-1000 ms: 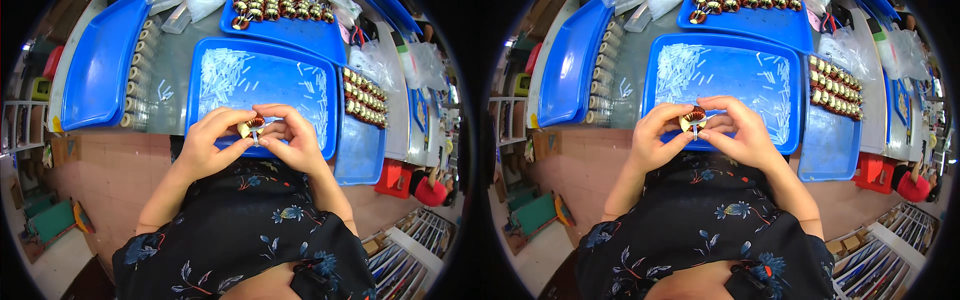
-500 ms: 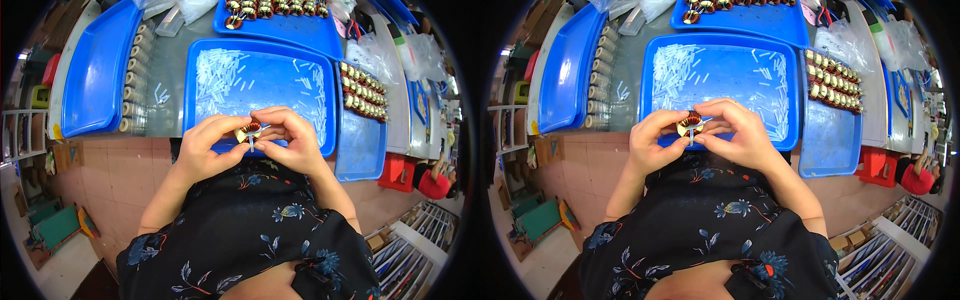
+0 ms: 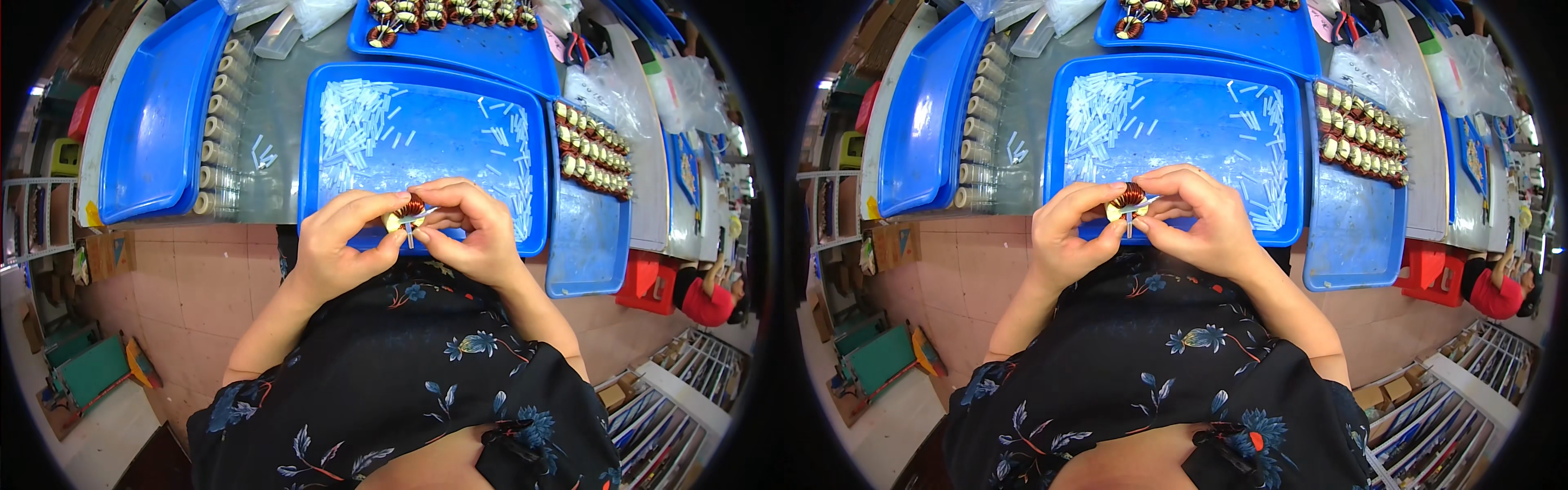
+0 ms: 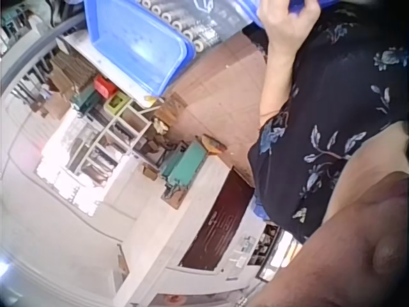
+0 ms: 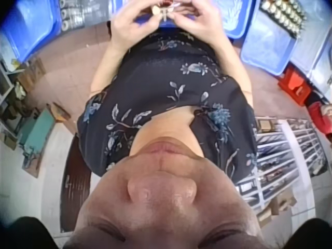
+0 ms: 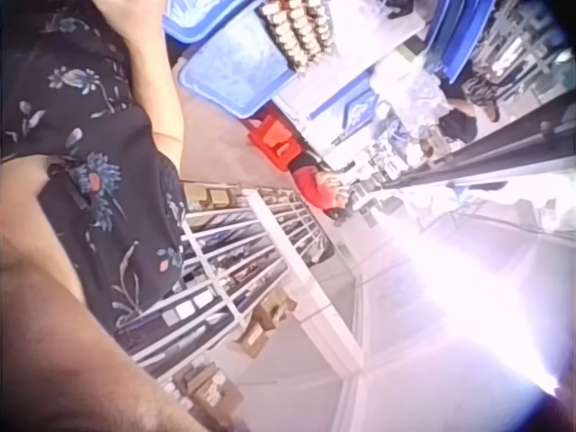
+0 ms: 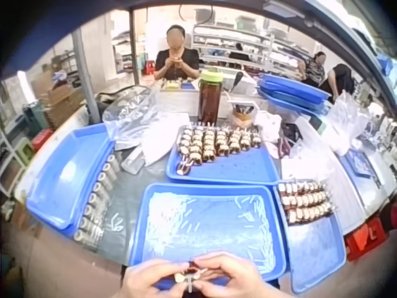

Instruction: Assembling and wrapping small copper wire coils at a workbench.

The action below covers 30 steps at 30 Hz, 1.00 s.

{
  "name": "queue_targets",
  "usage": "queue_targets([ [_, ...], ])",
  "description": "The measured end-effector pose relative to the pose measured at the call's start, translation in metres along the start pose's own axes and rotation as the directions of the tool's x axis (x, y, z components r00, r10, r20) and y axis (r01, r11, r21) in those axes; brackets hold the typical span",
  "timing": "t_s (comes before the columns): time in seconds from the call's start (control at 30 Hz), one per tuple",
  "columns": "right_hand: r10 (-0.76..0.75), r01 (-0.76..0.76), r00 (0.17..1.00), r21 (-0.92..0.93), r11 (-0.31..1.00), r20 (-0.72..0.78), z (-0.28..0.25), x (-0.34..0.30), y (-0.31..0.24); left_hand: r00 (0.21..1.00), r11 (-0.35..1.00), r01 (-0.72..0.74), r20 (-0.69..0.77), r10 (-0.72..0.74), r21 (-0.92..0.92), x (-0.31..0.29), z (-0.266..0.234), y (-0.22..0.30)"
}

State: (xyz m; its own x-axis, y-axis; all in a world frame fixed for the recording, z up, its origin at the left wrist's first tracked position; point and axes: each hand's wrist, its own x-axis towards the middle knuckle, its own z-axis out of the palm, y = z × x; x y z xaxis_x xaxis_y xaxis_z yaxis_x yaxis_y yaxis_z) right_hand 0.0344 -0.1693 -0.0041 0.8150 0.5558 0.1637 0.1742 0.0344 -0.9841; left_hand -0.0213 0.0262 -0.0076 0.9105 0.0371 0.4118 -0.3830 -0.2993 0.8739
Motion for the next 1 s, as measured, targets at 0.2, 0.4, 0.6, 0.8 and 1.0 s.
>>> queue_targets([
  [0.2,-0.007,0.007,1.0,-0.031,0.999,0.006,0.0,0.002,-0.001,0.998,0.99,0.067,0.018,-0.065,-0.123,-0.004,0.002,-0.005],
  [0.4,-0.19,0.163,0.972,-0.181,0.97,-0.142,0.005,0.005,-0.009,0.952,0.751,0.194,-0.063,-0.299,-0.631,-0.001,0.018,-0.002],
  [0.6,-0.418,0.289,0.895,-0.509,0.811,-0.157,0.008,0.012,-0.01,0.953,0.785,0.19,-0.082,-0.292,-0.589,0.007,0.032,0.001],
  [0.8,-0.481,0.288,0.849,-0.568,0.771,-0.221,0.017,0.011,-0.013,0.962,0.824,0.127,-0.134,-0.238,-0.553,0.004,0.045,-0.004],
  [1.0,-0.546,0.338,0.818,-0.618,0.71,-0.18,0.018,0.015,-0.008,0.946,0.88,0.263,-0.073,-0.316,-0.396,0.01,0.042,0.007],
])
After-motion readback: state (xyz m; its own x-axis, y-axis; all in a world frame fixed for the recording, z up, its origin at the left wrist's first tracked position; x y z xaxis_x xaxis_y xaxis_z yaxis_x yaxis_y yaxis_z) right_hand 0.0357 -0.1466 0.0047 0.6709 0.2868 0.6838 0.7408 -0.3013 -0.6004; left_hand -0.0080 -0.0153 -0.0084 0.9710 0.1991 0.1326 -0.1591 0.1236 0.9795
